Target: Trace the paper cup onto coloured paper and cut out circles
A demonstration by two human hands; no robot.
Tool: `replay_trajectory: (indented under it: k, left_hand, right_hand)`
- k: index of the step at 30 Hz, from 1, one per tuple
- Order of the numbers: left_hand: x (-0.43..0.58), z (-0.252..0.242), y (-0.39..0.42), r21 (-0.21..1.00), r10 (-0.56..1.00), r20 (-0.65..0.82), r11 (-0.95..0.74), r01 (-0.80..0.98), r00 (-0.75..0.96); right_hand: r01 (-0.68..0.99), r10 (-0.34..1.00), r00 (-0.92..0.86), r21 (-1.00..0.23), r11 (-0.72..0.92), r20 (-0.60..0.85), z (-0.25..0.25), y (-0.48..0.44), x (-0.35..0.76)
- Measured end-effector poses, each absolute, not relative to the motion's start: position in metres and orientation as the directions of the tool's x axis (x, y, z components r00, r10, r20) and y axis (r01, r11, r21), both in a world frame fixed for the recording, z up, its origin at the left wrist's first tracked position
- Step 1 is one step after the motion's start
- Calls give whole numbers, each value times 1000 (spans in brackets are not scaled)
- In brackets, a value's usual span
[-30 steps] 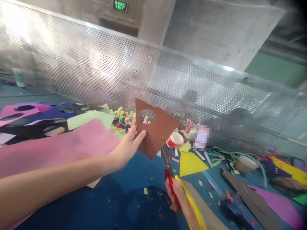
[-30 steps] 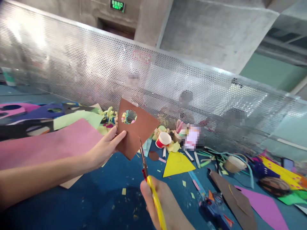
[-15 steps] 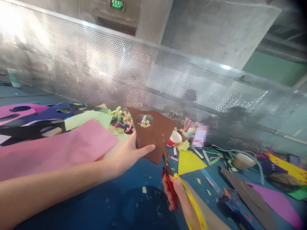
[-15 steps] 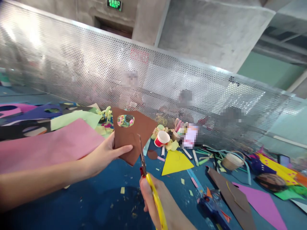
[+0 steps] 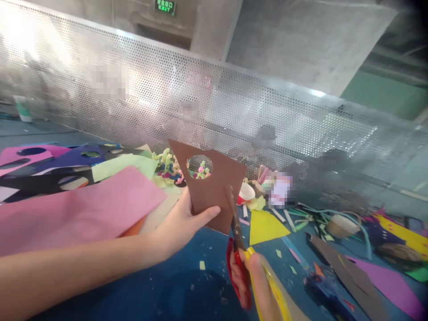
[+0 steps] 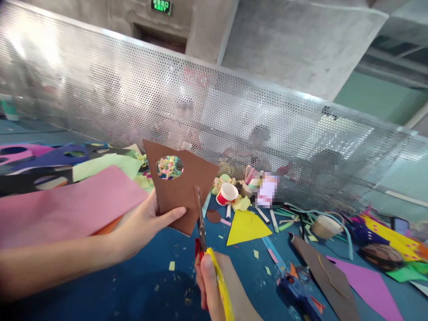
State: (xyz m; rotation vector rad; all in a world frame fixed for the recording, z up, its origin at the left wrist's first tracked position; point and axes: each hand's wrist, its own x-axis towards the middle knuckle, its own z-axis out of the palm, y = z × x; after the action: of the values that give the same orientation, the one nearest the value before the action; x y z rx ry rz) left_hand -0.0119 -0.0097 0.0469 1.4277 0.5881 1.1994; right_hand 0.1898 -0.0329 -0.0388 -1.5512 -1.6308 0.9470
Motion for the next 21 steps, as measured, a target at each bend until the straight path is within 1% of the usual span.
replay_trajectory:
  k: [5,8,12,21]
  left_hand:
    - [-10,46,-15,918,876,317,-187,-348,364]
    - [-8,45,-16,910,880,283,-121,-396,381]
    - [-8,46,-17,911,892,215,-37,-410,398]
    - [-8,48,-18,889,889,188,27,-457,418]
  right_hand:
    - [476,986,-104,-877,-65,-129,-46,-9,189]
    - [462,978,-117,-881,-103,-175,-46,-10,193]
    - [446,969,-118,-884,-142,-215,-46,-16,194]
    - [453,925,-170,-861,-232,-339,-37,-15,190]
